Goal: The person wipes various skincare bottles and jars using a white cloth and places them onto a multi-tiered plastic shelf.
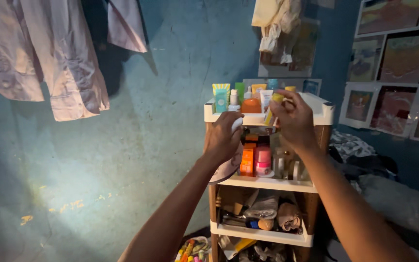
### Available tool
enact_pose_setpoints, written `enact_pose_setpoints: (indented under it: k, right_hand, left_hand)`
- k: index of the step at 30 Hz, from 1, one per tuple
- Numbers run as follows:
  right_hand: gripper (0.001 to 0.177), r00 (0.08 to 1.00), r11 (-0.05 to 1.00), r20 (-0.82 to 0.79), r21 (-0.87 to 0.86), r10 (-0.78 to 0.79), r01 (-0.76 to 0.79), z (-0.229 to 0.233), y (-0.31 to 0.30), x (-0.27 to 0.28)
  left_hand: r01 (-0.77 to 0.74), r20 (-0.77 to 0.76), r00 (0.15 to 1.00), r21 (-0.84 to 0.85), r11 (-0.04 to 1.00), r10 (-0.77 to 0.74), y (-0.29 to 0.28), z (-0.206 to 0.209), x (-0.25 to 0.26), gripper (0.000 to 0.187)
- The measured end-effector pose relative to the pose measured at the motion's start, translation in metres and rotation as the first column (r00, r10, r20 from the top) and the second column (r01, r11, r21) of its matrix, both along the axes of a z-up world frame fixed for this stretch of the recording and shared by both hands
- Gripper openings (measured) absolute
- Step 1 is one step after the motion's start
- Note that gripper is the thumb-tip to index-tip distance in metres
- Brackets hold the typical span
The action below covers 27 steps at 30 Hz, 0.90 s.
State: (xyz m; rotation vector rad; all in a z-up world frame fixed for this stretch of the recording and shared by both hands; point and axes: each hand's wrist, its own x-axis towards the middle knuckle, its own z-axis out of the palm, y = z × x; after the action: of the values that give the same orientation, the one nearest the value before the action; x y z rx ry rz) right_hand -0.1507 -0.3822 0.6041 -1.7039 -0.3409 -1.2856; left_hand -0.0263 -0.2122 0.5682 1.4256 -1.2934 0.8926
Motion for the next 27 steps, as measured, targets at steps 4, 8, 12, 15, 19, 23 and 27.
enact_pose_setpoints:
  k: [4,8,12,15,19,23,27]
  right_hand:
    - [0.043,0.971,0.971,-0.056,-0.065,-0.232,0.229,0.019,-0.03,-0.003]
    - [0.044,0.859,0.839,0.02,-0.202,-0.511,0.504,0.035,-0.066,0.002]
    - [0.043,0.791,0.752,0.031,-0.288,-0.611,0.593,0.039,-0.099,0.01]
    - [0.041,0.771,0.726,-0.018,-0.35,-0.637,0.592,0.042,-0.111,0.012]
    - [0.039,0.745,0.712,-0.064,-0.356,-0.664,0.605,0.044,-0.112,0.007]
    - [0.04,0.724,0.679,-0.041,-0.386,-0.689,0.624,0.046,-0.107,-0.001]
    - [0.036,0.658,0.605,-0.004,-0.399,-0.753,0.689,0.049,-0.113,-0.007]
  left_hand:
    - [0.043,0.035,0.998,0.06,0.997,-0.046,-0.024,0.006,0.009,0.032]
    - [0.096,0.082,0.991,0.106,0.99,-0.105,-0.046,0.014,0.007,0.033]
    - [0.124,0.03,0.991,0.174,0.977,-0.131,-0.065,0.022,-0.006,0.036]
    - [0.074,0.029,0.996,0.212,0.974,-0.082,-0.078,0.028,-0.012,0.034]
    - [0.043,0.014,0.999,0.259,0.965,-0.048,-0.091,0.028,-0.015,0.033]
    - [0.017,0.027,0.999,0.248,0.969,-0.025,-0.098,0.025,-0.015,0.032]
    - [-0.041,0.028,0.999,0.305,0.951,0.034,-0.101,0.027,-0.021,0.03]
